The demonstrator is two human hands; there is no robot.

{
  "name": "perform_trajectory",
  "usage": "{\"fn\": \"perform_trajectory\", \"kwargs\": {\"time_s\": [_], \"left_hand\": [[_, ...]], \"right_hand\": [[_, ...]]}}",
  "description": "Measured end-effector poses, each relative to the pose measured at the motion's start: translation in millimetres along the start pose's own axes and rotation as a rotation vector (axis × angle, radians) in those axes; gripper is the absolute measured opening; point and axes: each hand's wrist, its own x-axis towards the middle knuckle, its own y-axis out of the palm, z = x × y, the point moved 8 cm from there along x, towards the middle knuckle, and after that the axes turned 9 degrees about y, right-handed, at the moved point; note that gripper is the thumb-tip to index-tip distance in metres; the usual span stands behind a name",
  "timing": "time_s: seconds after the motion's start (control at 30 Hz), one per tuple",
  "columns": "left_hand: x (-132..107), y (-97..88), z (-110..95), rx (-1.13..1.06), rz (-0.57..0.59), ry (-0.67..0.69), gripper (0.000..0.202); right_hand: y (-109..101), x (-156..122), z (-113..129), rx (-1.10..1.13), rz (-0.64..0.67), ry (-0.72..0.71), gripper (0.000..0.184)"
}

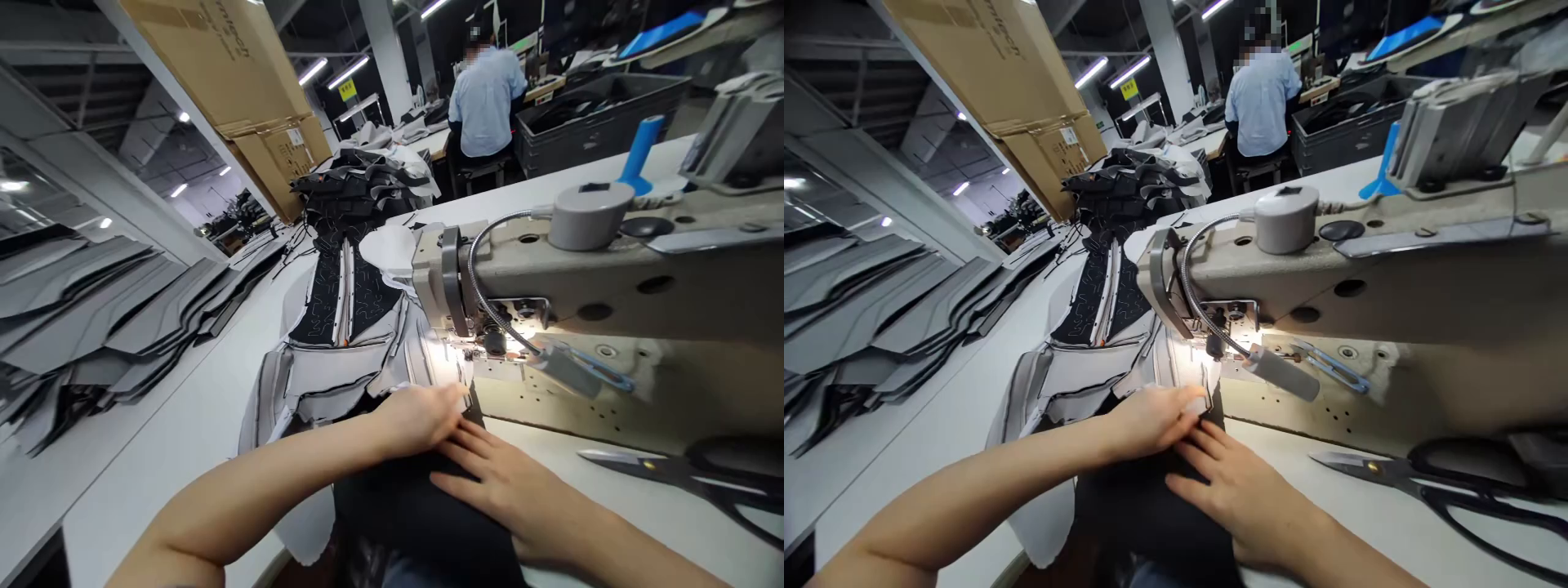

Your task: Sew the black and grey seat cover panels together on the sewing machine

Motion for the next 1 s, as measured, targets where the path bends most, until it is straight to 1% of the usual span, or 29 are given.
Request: {"fn": "perform_trajectory", "kwargs": {"time_s": [0.07,0.1,0.17,0.23,0.3,0.33,0.4,0.5,0.6,0.7,0.77,0.83,0.87,0.93,1.0], "left_hand": [[-3,5.3,-4,0.225,0.02,0.107,0.05],[-6,7.3,-3,0.328,0.031,0.121,0.053],[-10,4.9,2,0.473,0.007,0.088,0.057],[-11,-3.1,5,0.53,-0.068,0.068,0.056],[-8,-9.2,6,0.524,-0.113,0.076,0.051],[-6,-10.9,7,0.515,-0.114,0.084,0.05],[-2,-13.6,10,0.506,-0.091,0.087,0.049],[1,-16.3,13,0.484,-0.036,0.089,0.047],[3,-12.2,12,0.351,0.034,0.088,0.047],[7,-3.0,9,0.151,0.093,0.067,0.061],[10,3.9,5,0.07,0.139,0.096,0.067],[12,8.3,5,0.061,0.173,0.125,0.066],[13,8.5,7,0.078,0.174,0.134,0.062],[12,5.7,15,0.149,0.154,0.131,0.054],[12,2.5,21,0.201,0.148,0.129,0.048]], "right_hand": [[3,-3,7,0.058,0.089,-0.069,0.08],[4,-4,10,0.083,0.126,-0.078,0.084],[6,-2,11,0.108,0.167,-0.055,0.089],[8,0,9,0.106,0.16,-0.03,0.087],[12,1,7,0.085,0.123,-0.023,0.078],[14,1,6,0.075,0.101,-0.026,0.074],[17,0,4,0.07,0.068,-0.037,0.067],[20,0,2,0.05,0.08,-0.031,0.065],[18,1,2,0.033,0.087,-0.02,0.067],[15,3,3,0.073,0.072,-0.013,0.063],[14,3,4,0.081,0.079,0.001,0.056],[12,2,4,0.055,0.075,0.013,0.051],[11,1,4,0.034,0.069,0.014,0.051],[9,-2,4,-0.014,0.05,0.009,0.052],[9,-4,3,-0.056,0.041,-0.004,0.057]]}}
